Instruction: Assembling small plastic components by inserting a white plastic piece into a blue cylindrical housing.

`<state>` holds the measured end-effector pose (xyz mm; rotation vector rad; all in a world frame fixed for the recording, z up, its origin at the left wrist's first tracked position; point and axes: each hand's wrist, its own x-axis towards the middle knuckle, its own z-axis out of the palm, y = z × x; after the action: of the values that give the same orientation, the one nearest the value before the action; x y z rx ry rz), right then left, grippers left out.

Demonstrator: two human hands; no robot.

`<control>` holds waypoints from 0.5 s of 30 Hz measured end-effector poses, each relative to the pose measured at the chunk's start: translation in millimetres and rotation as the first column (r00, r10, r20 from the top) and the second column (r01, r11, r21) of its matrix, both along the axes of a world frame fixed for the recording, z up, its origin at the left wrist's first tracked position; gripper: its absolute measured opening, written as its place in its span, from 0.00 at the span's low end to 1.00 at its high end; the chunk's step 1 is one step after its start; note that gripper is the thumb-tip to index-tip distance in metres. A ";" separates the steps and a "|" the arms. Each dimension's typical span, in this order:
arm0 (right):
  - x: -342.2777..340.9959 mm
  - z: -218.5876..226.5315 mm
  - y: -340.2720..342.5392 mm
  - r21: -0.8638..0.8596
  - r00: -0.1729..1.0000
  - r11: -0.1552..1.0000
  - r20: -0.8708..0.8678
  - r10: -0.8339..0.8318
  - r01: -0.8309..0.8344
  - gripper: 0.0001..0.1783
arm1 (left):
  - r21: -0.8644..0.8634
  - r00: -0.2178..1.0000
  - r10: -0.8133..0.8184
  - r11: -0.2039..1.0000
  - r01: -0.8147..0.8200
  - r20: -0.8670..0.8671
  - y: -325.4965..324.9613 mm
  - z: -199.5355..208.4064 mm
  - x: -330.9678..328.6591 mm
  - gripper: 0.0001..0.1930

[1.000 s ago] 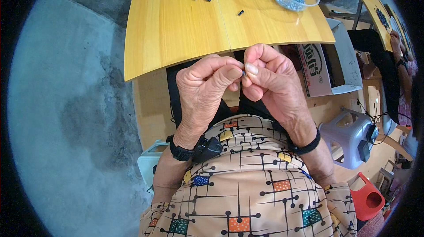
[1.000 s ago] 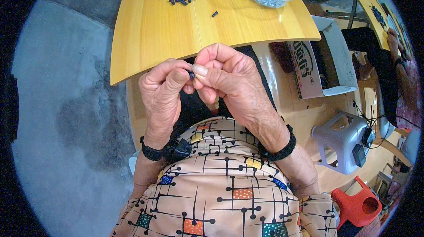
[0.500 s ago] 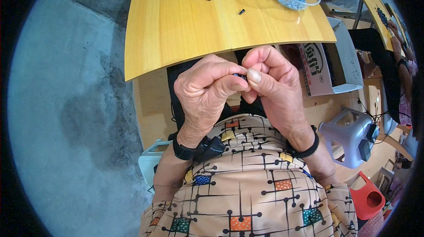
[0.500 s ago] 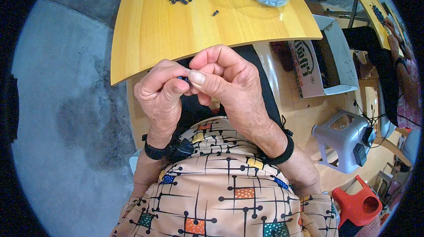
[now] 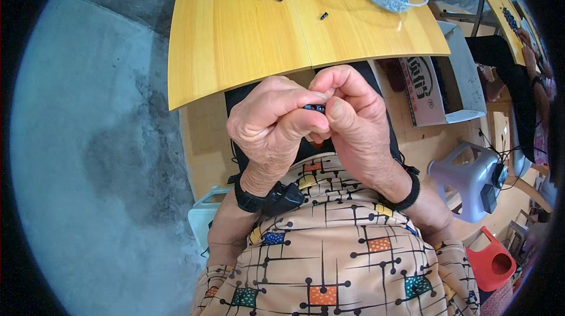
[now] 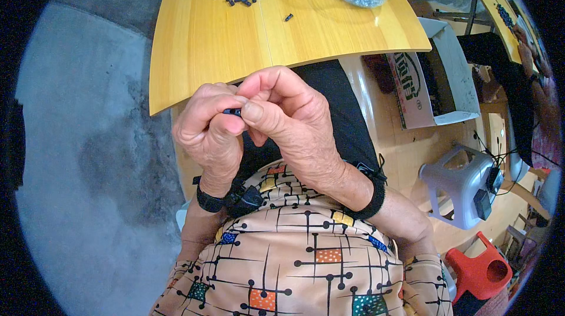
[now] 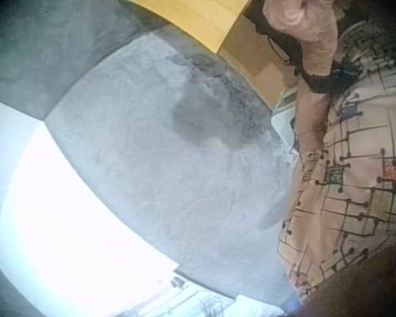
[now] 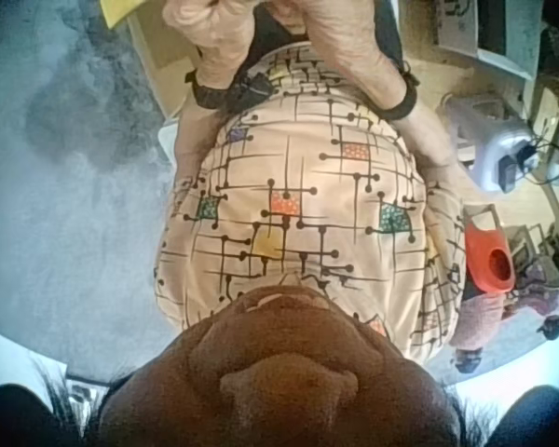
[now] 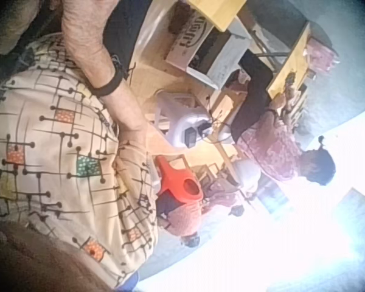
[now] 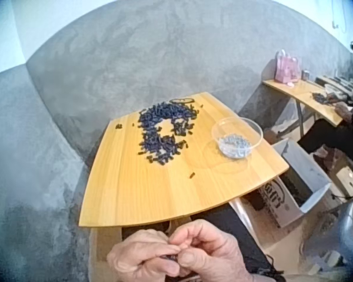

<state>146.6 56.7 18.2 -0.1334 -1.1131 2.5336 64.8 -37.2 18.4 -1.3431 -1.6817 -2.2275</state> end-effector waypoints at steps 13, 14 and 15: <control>-10.0 -1.3 7.8 -0.102 0.986 0.981 0.010 0.169 -0.167 0.11 | 0.139 0.903 -0.146 0.985 0.097 0.404 0.1 -19.0 -9.4 0.10; -10.7 -1.1 7.7 -0.066 0.988 0.987 0.026 0.150 -0.148 0.11 | 0.135 0.896 -0.144 0.986 0.095 0.419 0.4 -18.3 -9.6 0.09; -11.4 -1.6 7.5 -0.066 0.988 0.987 0.028 0.152 -0.149 0.11 | 0.136 0.896 -0.143 0.986 0.093 0.421 0.1 -19.9 -10.5 0.09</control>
<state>135.3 64.2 16.6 -0.1121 -1.0935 2.7110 54.3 -37.1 -1.4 -1.0024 -1.5829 -2.8090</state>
